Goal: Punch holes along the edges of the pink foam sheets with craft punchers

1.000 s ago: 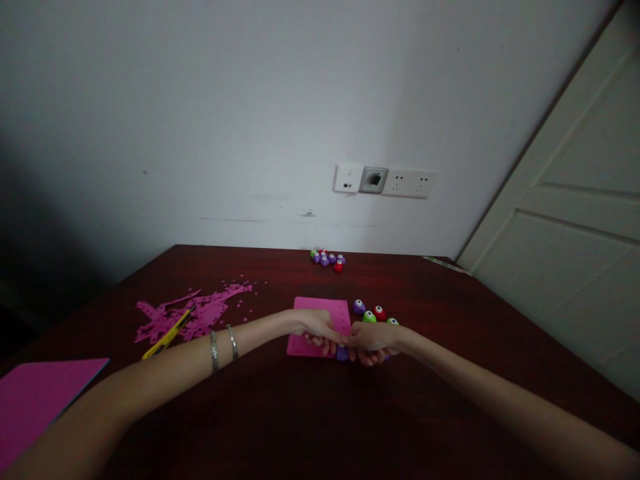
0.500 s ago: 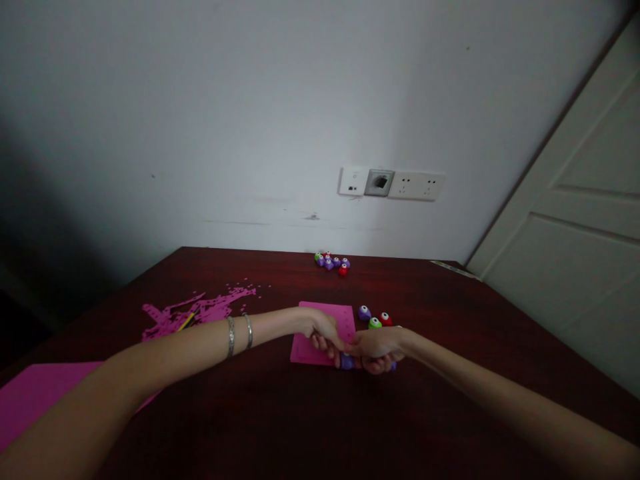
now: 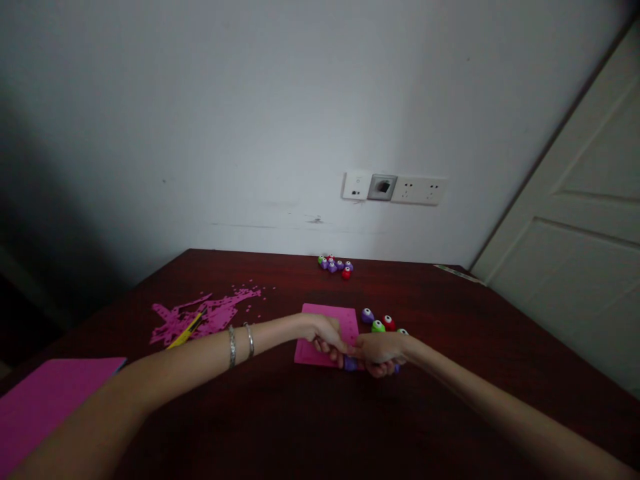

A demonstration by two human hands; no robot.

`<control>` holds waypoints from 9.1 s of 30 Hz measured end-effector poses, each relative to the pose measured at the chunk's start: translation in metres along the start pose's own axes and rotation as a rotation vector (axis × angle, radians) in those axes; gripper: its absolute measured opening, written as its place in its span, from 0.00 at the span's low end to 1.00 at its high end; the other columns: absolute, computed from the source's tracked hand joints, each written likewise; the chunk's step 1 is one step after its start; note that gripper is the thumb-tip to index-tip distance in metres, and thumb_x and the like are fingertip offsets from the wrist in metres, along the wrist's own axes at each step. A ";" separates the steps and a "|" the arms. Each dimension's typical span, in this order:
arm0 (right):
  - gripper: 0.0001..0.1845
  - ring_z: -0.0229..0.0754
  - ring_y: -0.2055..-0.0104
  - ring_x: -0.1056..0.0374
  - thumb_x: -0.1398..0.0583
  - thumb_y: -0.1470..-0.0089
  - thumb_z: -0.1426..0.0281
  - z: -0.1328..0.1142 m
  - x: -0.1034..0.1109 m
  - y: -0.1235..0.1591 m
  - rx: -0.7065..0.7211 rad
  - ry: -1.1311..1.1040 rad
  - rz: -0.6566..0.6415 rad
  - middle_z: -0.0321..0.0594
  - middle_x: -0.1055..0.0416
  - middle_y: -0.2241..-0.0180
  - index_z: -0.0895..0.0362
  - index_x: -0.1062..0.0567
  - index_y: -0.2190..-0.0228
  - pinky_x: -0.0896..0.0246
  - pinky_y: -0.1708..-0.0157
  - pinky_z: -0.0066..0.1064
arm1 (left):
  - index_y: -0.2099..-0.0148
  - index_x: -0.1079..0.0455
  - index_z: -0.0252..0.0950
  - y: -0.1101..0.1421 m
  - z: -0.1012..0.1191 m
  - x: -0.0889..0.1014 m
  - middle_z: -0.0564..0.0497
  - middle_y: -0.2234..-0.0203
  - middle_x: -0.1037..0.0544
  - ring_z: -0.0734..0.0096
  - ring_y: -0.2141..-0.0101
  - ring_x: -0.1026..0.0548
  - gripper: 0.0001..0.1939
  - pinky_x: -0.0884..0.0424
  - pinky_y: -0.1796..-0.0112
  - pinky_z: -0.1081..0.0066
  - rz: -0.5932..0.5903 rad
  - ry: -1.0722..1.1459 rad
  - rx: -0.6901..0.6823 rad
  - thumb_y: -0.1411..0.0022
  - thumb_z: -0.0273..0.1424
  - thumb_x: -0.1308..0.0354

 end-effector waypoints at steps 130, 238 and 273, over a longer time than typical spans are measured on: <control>0.09 0.30 0.80 0.38 0.47 0.48 0.75 0.017 -0.091 -0.020 0.675 0.510 0.862 0.32 0.30 0.79 0.57 0.36 0.79 0.61 0.79 0.27 | 0.60 0.31 0.32 -0.081 0.024 0.118 0.40 0.60 0.27 0.58 0.58 0.28 0.19 0.34 0.61 0.69 1.248 -0.236 0.062 0.48 0.42 0.42; 0.11 0.45 0.66 0.26 0.40 0.55 0.63 0.027 -0.061 0.007 0.523 -0.546 0.955 0.43 0.23 0.70 0.57 0.28 0.71 0.32 0.66 0.30 | 0.46 0.36 0.33 0.057 -0.034 -0.007 0.40 0.43 0.41 0.56 0.43 0.43 0.32 0.46 0.45 0.62 0.616 -0.781 -0.484 0.48 0.49 0.44; 0.09 0.45 0.67 0.28 0.46 0.50 0.65 0.015 -0.070 0.017 0.309 -0.162 1.019 0.42 0.25 0.70 0.55 0.29 0.69 0.38 0.69 0.31 | 0.44 0.41 0.35 0.050 -0.055 0.024 0.44 0.52 0.32 0.60 0.53 0.37 0.28 0.42 0.52 0.63 0.896 -0.658 -0.281 0.46 0.39 0.42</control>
Point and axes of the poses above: each hand's wrist, its own y-axis away from the middle knuckle, its own x-axis out of the back of the hand, z = x × y, the point moved 1 cm from there along -y, towards the middle knuckle
